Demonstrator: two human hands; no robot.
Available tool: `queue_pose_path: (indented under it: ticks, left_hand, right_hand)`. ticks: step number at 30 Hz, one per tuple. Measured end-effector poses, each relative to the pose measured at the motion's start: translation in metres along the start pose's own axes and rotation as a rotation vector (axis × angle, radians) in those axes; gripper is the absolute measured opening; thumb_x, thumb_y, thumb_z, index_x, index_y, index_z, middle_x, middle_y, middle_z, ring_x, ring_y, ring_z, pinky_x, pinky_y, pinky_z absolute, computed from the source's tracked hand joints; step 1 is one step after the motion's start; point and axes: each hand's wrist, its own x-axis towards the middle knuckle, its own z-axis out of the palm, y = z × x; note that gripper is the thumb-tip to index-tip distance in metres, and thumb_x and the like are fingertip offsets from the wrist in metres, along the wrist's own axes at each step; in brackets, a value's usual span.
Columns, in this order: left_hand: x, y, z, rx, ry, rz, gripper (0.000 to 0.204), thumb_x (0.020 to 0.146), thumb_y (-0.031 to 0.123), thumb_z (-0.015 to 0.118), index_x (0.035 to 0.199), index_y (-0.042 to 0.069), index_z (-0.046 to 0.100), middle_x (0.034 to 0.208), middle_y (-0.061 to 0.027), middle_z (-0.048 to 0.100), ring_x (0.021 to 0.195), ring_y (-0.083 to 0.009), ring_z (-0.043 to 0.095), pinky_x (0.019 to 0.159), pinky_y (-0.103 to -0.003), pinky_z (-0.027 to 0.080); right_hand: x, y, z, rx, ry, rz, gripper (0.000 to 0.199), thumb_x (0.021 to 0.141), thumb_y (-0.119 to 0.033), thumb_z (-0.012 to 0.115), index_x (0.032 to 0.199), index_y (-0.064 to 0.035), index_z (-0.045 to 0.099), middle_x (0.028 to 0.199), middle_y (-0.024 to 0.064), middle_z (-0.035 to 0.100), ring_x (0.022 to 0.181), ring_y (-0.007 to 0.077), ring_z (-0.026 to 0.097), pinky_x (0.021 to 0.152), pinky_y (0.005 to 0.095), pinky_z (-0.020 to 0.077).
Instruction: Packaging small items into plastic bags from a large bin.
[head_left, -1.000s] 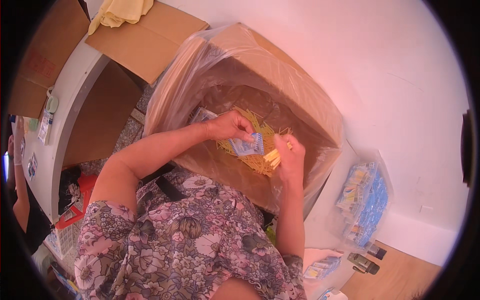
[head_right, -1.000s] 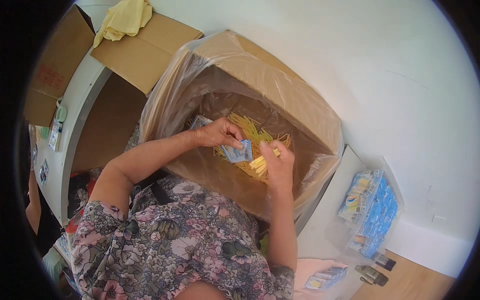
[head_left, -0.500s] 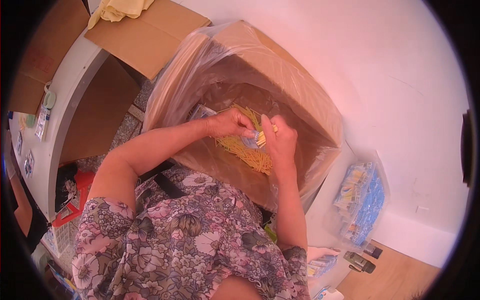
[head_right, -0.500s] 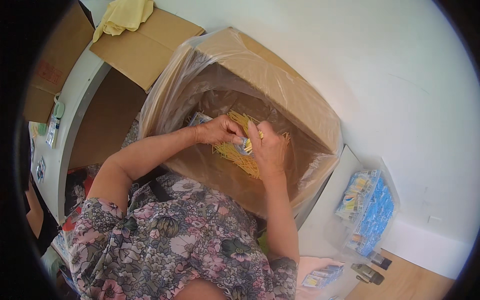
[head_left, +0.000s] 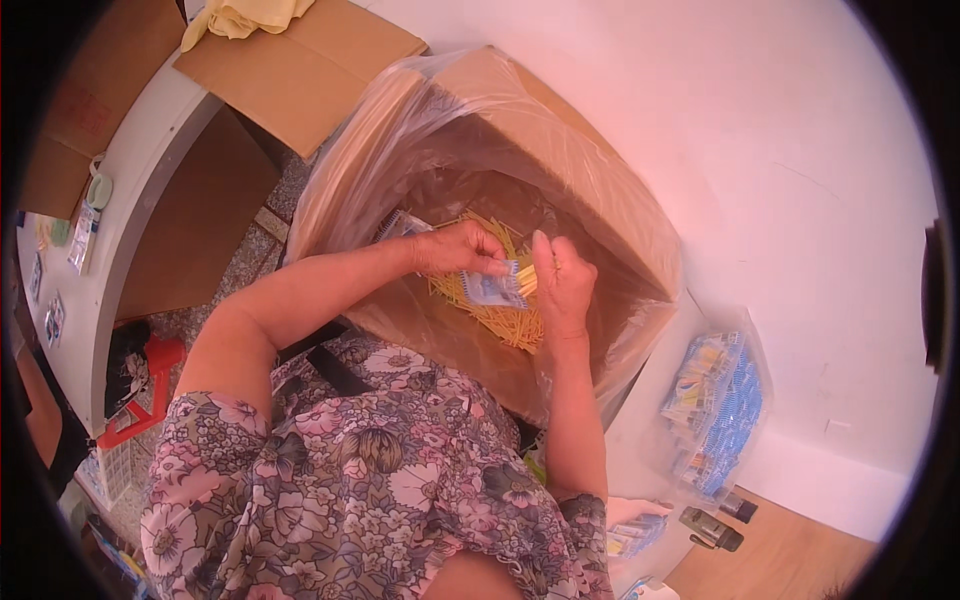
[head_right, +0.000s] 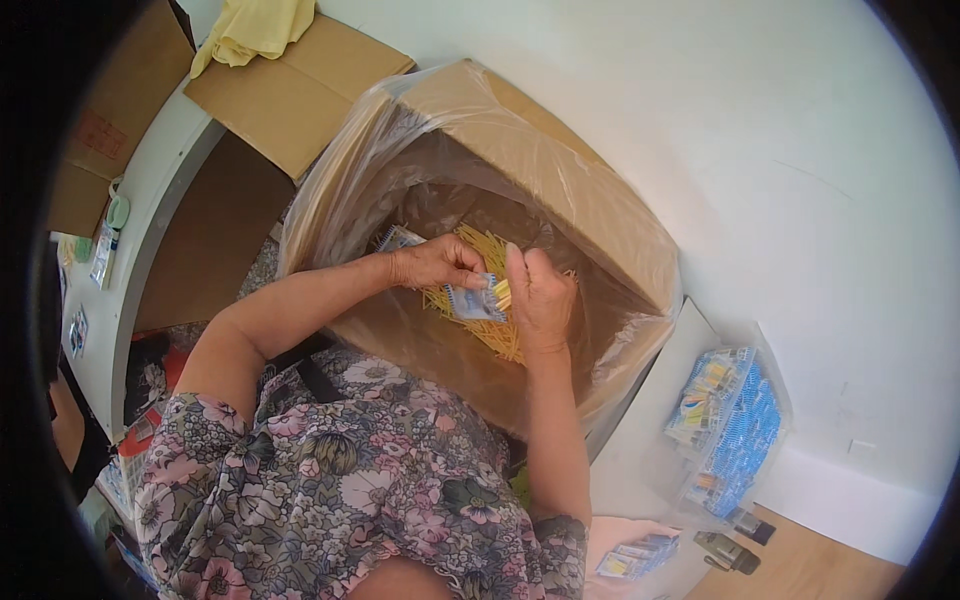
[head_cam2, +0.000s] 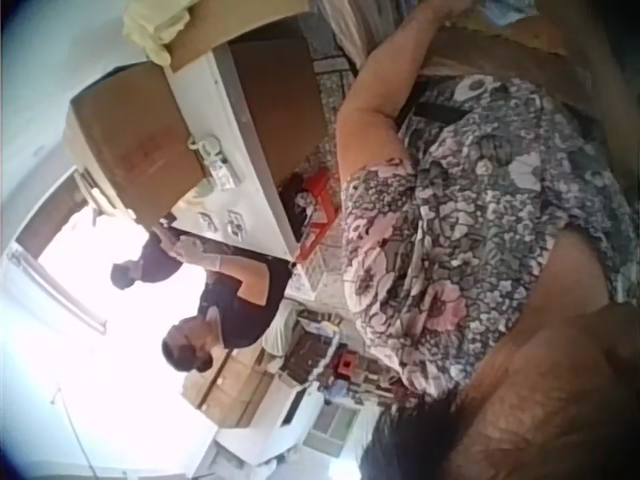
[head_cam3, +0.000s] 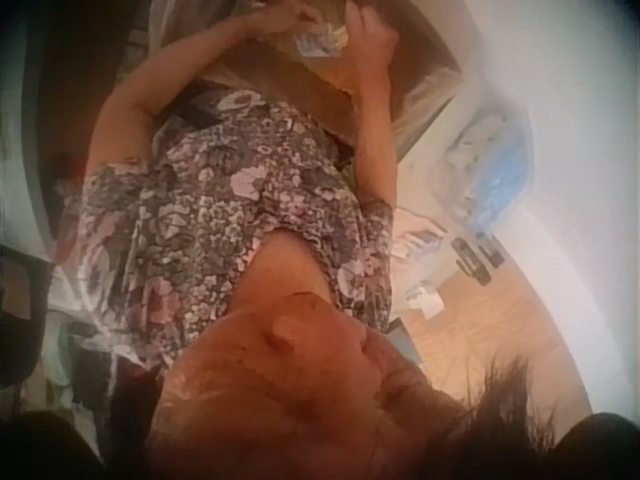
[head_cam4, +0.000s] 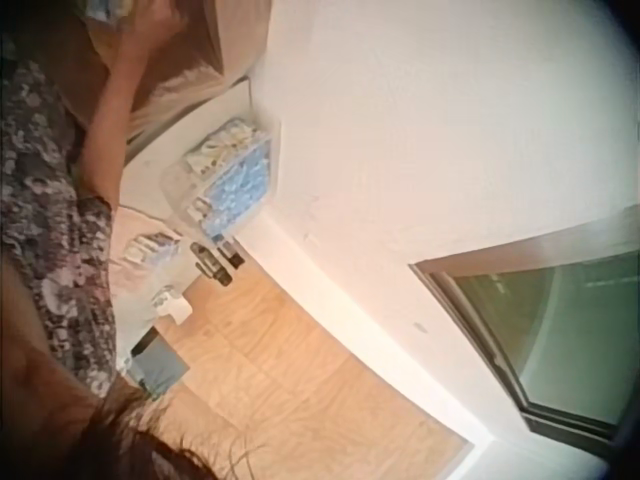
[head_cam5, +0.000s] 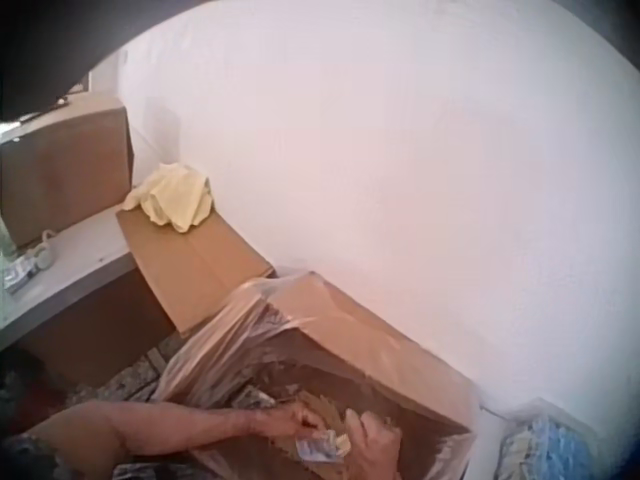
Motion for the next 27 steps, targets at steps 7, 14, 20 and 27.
queue_pose_path:
  ticks: [7, 14, 20, 27]
  left_hand:
    - [-0.005, 0.019, 0.002, -0.225, -0.194, 0.009, 0.016, 0.081, 0.016, 0.065, 0.082, 0.0, 0.066, 0.079, -0.0011, 0.063, 0.075, -0.0076, 0.056, 0.071, -0.024, 0.045]
    - [-0.005, 0.04, 0.047, -0.002, -0.231, 0.015, 0.013, 0.079, 0.013, 0.066, 0.078, 0.0, 0.065, 0.071, 0.0003, 0.06, 0.067, -0.0063, 0.053, 0.061, -0.022, 0.043]
    - [-0.008, 0.035, 0.059, 0.316, -0.116, 0.217, 0.014, 0.082, 0.011, 0.063, 0.082, -0.003, 0.064, 0.086, -0.0031, 0.062, 0.077, -0.0061, 0.054, 0.067, -0.023, 0.044]
    - [-0.01, 0.012, 0.054, -0.002, 0.174, 0.153, 0.013, 0.083, 0.011, 0.062, 0.083, -0.002, 0.064, 0.085, -0.0023, 0.061, 0.077, -0.0072, 0.054, 0.068, -0.023, 0.044]
  right_hand:
    - [-0.022, 0.009, 0.002, 0.188, 0.057, 0.209, 0.03, 0.083, -0.016, 0.062, 0.061, -0.0012, 0.047, 0.052, 0.0122, 0.043, 0.046, 0.019, 0.037, 0.046, 0.0312, 0.0364]
    - [-0.039, -0.005, -0.012, 0.111, 0.122, -0.059, 0.023, 0.082, -0.017, 0.063, 0.066, -0.0028, 0.053, 0.054, 0.0118, 0.052, 0.045, 0.0187, 0.051, 0.045, 0.0326, 0.0398]
    - [-0.042, -0.017, -0.026, 0.333, 0.085, 0.274, 0.021, 0.081, -0.016, 0.063, 0.069, -0.0017, 0.053, 0.056, 0.0054, 0.052, 0.052, 0.0091, 0.047, 0.049, 0.0266, 0.0403]
    - [-0.049, -0.001, -0.055, 0.297, 0.205, 0.317, 0.018, 0.081, -0.01, 0.061, 0.068, -0.0022, 0.052, 0.062, -0.0028, 0.046, 0.061, 0.0044, 0.042, 0.053, 0.0232, 0.0368]
